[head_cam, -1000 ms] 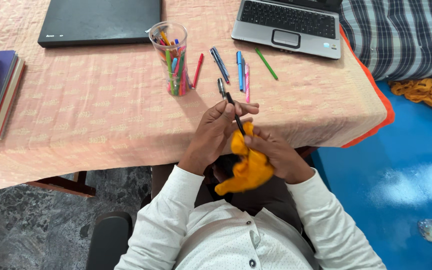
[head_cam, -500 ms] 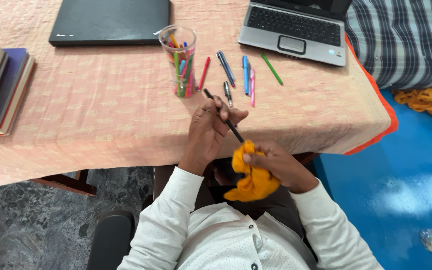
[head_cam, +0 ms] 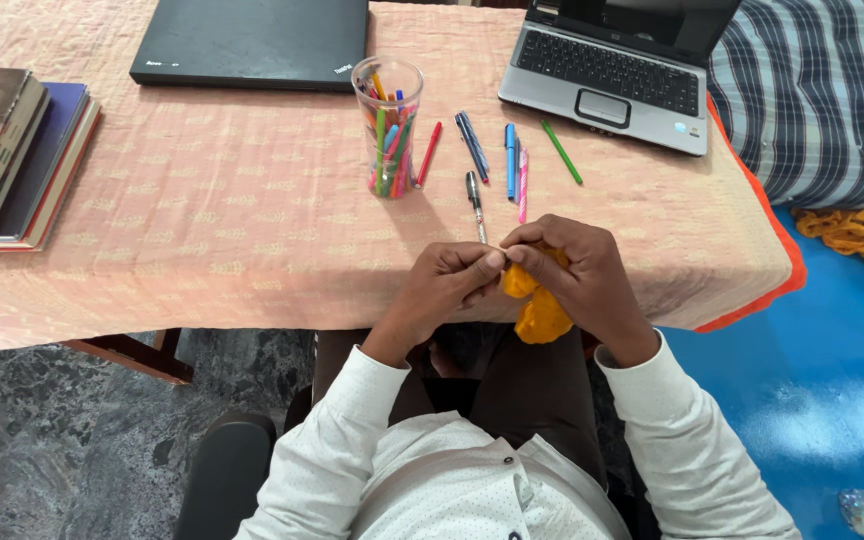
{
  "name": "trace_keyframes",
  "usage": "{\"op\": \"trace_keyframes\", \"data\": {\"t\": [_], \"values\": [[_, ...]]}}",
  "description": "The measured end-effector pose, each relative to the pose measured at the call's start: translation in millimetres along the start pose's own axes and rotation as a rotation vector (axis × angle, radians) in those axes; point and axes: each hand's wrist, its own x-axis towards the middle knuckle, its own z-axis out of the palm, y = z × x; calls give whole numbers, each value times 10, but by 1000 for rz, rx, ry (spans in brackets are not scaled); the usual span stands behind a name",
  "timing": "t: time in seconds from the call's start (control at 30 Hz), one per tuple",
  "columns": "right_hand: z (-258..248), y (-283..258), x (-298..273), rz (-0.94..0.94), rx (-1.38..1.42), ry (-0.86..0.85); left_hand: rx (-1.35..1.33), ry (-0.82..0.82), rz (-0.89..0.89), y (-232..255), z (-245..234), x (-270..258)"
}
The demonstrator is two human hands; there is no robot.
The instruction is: The person wipes several pens and a small decorative object with a yellow cloth. They pick up each item from the table, wipe it thoroughly, and place it into a clear glass cup. The task is performed one item at a time in a repetitive sequence.
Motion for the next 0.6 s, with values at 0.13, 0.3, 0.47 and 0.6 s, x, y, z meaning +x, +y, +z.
{"op": "trace_keyframes", "data": {"t": [0.13,0.3,0.47,0.6], "values": [[36,-21,106,-7,105,-41,7,13,22,55,-110,-13],[-47,-75,402,13,42,65,121,128,250,144,-372,84],[-302,-257,1050,-432,-159,247,244,606,362,206,-912,76],[-323,-149,1612,-503,-276,334,250,720,255,133,-1090,64]]}}
